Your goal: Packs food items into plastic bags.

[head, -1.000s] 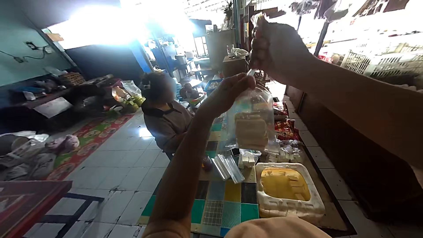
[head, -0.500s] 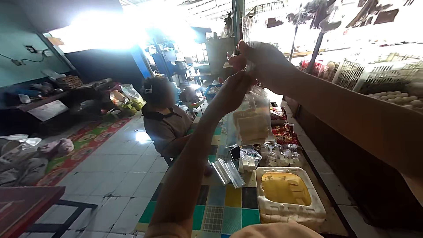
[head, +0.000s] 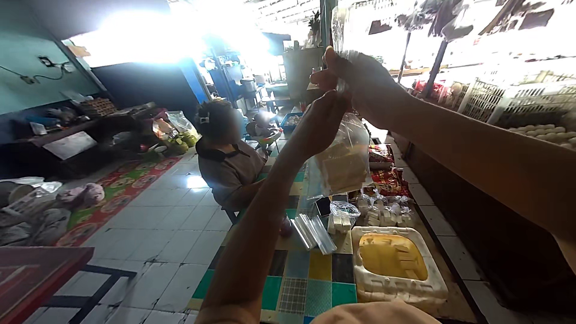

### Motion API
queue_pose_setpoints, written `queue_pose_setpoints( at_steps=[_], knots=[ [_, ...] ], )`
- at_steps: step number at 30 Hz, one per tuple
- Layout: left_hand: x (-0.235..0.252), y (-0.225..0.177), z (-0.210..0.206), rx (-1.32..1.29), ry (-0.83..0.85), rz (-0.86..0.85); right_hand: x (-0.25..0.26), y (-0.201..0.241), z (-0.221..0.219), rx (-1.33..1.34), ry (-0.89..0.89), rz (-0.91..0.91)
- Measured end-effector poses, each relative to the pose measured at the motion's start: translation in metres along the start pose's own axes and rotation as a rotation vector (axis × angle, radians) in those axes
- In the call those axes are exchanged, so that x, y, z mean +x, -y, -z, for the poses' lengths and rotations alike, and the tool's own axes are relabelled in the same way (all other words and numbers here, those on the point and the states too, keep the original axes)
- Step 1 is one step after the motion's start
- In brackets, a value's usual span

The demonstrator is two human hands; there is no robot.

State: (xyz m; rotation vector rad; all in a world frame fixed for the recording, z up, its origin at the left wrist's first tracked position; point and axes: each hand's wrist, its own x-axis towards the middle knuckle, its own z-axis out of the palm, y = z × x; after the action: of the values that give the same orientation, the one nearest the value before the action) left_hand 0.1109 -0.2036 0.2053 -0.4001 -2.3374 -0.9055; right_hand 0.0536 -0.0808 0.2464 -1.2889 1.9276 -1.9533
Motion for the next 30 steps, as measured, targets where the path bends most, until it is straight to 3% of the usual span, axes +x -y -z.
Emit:
queue_pose_setpoints(
  at_steps=[10, 15, 22, 25, 30],
  knots=[
    [-0.009, -0.027, 0.008, 0.188, -0.098, 0.125, -0.001, 0.007, -0.009, 0.026, 0.081, -0.126],
    [-0.007, -0.023, 0.015, 0.050, -0.045, 0.073, 0.002, 0.024, -0.013, 0.074, -0.010, 0.051],
    [-0.010, -0.015, 0.027, -0.155, 0.102, 0.200, 0.010, 0.041, -0.011, 0.241, 0.003, 0.001],
    [-0.011, -0.006, 0.028, -0.145, 0.100, 0.116, 0.014, 0.041, -0.004, 0.273, -0.001, -0.001],
    [-0.012, 0.001, 0.025, -0.117, -0.058, -0.123, 0.017, 0.048, -0.001, 0.270, -0.021, 0.007]
  ],
)
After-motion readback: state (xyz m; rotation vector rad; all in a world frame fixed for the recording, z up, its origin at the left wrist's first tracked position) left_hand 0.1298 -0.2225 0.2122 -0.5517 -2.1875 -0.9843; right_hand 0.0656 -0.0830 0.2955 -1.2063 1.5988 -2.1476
